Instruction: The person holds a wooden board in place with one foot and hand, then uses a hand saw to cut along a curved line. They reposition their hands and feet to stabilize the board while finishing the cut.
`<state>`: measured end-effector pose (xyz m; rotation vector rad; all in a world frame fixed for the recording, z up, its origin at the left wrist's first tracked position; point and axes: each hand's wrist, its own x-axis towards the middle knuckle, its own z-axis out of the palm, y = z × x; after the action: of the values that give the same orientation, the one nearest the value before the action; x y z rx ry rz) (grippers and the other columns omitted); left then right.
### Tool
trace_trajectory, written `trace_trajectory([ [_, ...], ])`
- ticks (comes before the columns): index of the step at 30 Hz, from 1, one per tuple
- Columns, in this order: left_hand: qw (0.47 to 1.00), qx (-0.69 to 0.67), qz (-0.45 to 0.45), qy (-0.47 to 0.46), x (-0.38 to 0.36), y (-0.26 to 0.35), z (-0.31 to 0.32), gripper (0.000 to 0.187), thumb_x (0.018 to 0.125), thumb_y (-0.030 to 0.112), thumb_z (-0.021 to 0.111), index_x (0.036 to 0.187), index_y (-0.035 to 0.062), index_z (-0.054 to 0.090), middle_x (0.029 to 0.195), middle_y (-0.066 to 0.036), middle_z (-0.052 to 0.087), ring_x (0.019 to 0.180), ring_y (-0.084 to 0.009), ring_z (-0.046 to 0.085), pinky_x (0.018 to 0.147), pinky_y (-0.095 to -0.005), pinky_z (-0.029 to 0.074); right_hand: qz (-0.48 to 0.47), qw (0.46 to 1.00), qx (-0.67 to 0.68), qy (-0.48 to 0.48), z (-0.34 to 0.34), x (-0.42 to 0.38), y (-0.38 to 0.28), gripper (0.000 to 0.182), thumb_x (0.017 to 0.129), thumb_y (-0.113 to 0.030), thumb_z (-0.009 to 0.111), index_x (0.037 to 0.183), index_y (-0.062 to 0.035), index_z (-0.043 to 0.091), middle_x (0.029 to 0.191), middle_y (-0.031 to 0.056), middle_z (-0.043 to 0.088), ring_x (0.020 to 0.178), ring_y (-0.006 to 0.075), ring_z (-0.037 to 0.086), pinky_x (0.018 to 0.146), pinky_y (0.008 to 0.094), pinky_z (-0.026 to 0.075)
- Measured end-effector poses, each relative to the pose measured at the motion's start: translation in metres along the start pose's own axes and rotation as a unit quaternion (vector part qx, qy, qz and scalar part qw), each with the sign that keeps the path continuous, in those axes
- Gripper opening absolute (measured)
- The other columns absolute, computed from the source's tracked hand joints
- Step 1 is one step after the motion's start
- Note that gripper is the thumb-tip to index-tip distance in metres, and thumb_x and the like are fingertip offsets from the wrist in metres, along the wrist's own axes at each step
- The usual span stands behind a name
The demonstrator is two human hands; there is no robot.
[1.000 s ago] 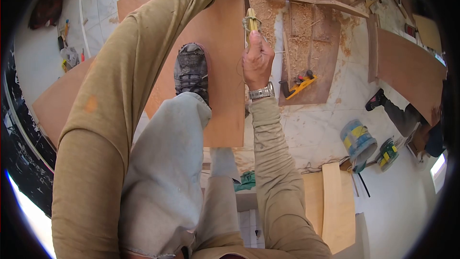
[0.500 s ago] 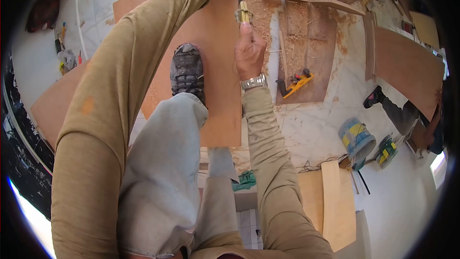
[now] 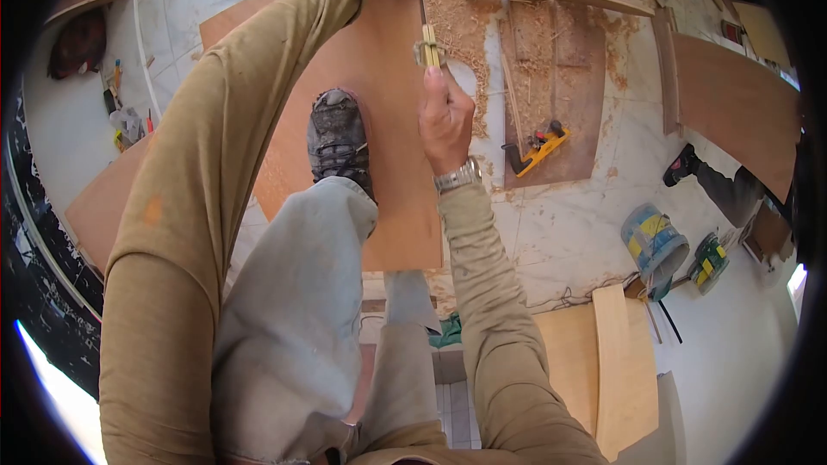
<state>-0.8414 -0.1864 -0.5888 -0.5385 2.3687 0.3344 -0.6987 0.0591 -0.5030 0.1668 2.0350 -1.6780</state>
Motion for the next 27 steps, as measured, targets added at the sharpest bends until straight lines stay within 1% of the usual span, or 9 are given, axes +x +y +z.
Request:
trace_trajectory([
  [3, 0.999, 0.005, -0.024, 0.021, 0.004, -0.001, 0.001, 0.12, 0.067, 0.081, 0.076, 0.155, 0.007, 0.042, 0.151, -0.025, 0.051, 0.144, -0.0387, 0.045, 0.118, -0.0557, 0.029, 0.062, 0.997, 0.03, -0.022, -0.025, -0.045, -0.005, 0.041, 0.108, -0.031, 0.052, 0.129, 0.0013, 0.066, 0.072, 0.0008, 0.05, 0.067, 0.0099, 0.046, 0.06, 0.0286, 0.042],
  [8, 0.999, -0.031, -0.005, -0.012, -0.013, 0.006, -0.011, 0.116, 0.067, 0.079, 0.078, 0.153, 0.0077, 0.045, 0.15, -0.024, 0.052, 0.143, -0.0425, 0.045, 0.118, -0.0573, 0.028, 0.013, 0.999, 0.02, -0.034, -0.003, 0.033, 0.016, 0.046, 0.108, -0.034, 0.051, 0.133, 0.0033, 0.064, 0.07, -0.0045, 0.041, 0.063, 0.0069, 0.037, 0.056, 0.026, 0.034],
  [10, 0.999, -0.045, 0.018, -0.016, -0.006, 0.005, -0.007, 0.115, 0.067, 0.079, 0.078, 0.152, 0.0078, 0.046, 0.149, -0.025, 0.053, 0.142, -0.044, 0.045, 0.118, -0.0583, 0.027, 0.006, 0.999, 0.022, -0.027, 0.0, 0.028, 0.02, 0.038, 0.109, -0.035, 0.051, 0.116, 0.0003, 0.061, 0.064, -0.0051, 0.041, 0.056, 0.0058, 0.037, 0.051, 0.0257, 0.032],
  [11, 0.998, -0.052, 0.022, -0.013, -0.005, 0.003, -0.006, 0.115, 0.067, 0.079, 0.078, 0.152, 0.0078, 0.046, 0.149, -0.025, 0.053, 0.142, -0.0442, 0.044, 0.118, -0.0585, 0.027, -0.005, 0.999, 0.027, -0.015, -0.005, 0.006, 0.02, 0.035, 0.109, -0.036, 0.051, 0.099, -0.0031, 0.059, 0.059, -0.0049, 0.041, 0.051, 0.0052, 0.038, 0.046, 0.0256, 0.031],
  [13, 0.998, -0.058, 0.033, -0.009, -0.005, 0.003, -0.005, 0.115, 0.067, 0.079, 0.078, 0.152, 0.0078, 0.046, 0.148, -0.025, 0.053, 0.142, -0.0444, 0.044, 0.118, -0.0587, 0.027, 0.004, 0.999, 0.043, -0.005, -0.018, -0.034, 0.015, 0.042, 0.109, -0.037, 0.051, 0.081, -0.0068, 0.057, 0.053, -0.0046, 0.041, 0.045, 0.0048, 0.039, 0.042, 0.0256, 0.03],
  [16, 0.997, -0.069, 0.038, -0.008, -0.007, 0.004, -0.002, 0.115, 0.067, 0.079, 0.078, 0.152, 0.0077, 0.047, 0.148, -0.025, 0.054, 0.142, -0.0448, 0.044, 0.117, -0.0591, 0.028, 0.032, 0.998, 0.054, -0.013, -0.025, -0.052, 0.013, 0.042, 0.109, -0.038, 0.051, 0.08, -0.0074, 0.057, 0.052, -0.0044, 0.041, 0.043, 0.0053, 0.039, 0.041, 0.0255, 0.03],
  [21, 0.996, -0.075, 0.045, -0.007, -0.005, 0.009, -0.002, 0.115, 0.067, 0.08, 0.078, 0.151, 0.0077, 0.047, 0.147, -0.025, 0.054, 0.142, -0.0454, 0.044, 0.117, -0.0598, 0.028, -0.032, 0.999, 0.03, -0.024, 0.006, 0.04, 0.025, 0.042, 0.109, -0.038, 0.05, 0.086, -0.0048, 0.062, 0.051, -0.0048, 0.04, 0.043, 0.0053, 0.039, 0.041, 0.0253, 0.03],
  [23, 0.996, -0.072, 0.043, -0.007, -0.005, 0.007, -0.003, 0.115, 0.067, 0.08, 0.078, 0.151, 0.0076, 0.047, 0.147, -0.025, 0.054, 0.142, -0.0456, 0.044, 0.117, -0.0601, 0.028, -0.017, 1.0, 0.003, -0.009, -0.02, -0.028, 0.03, 0.042, 0.108, -0.038, 0.051, 0.084, -0.0049, 0.061, 0.052, -0.0048, 0.041, 0.043, 0.0053, 0.04, 0.042, 0.0255, 0.031],
  [27, 0.998, -0.057, 0.028, -0.008, -0.001, 0.003, -0.002, 0.115, 0.067, 0.08, 0.078, 0.151, 0.0076, 0.047, 0.147, -0.026, 0.054, 0.141, -0.0461, 0.044, 0.117, -0.0606, 0.028, 0.009, 1.0, 0.009, -0.001, -0.022, -0.035, 0.009, 0.042, 0.108, -0.038, 0.052, 0.082, -0.0053, 0.061, 0.053, -0.0051, 0.041, 0.045, 0.0043, 0.04, 0.043, 0.0256, 0.031],
])
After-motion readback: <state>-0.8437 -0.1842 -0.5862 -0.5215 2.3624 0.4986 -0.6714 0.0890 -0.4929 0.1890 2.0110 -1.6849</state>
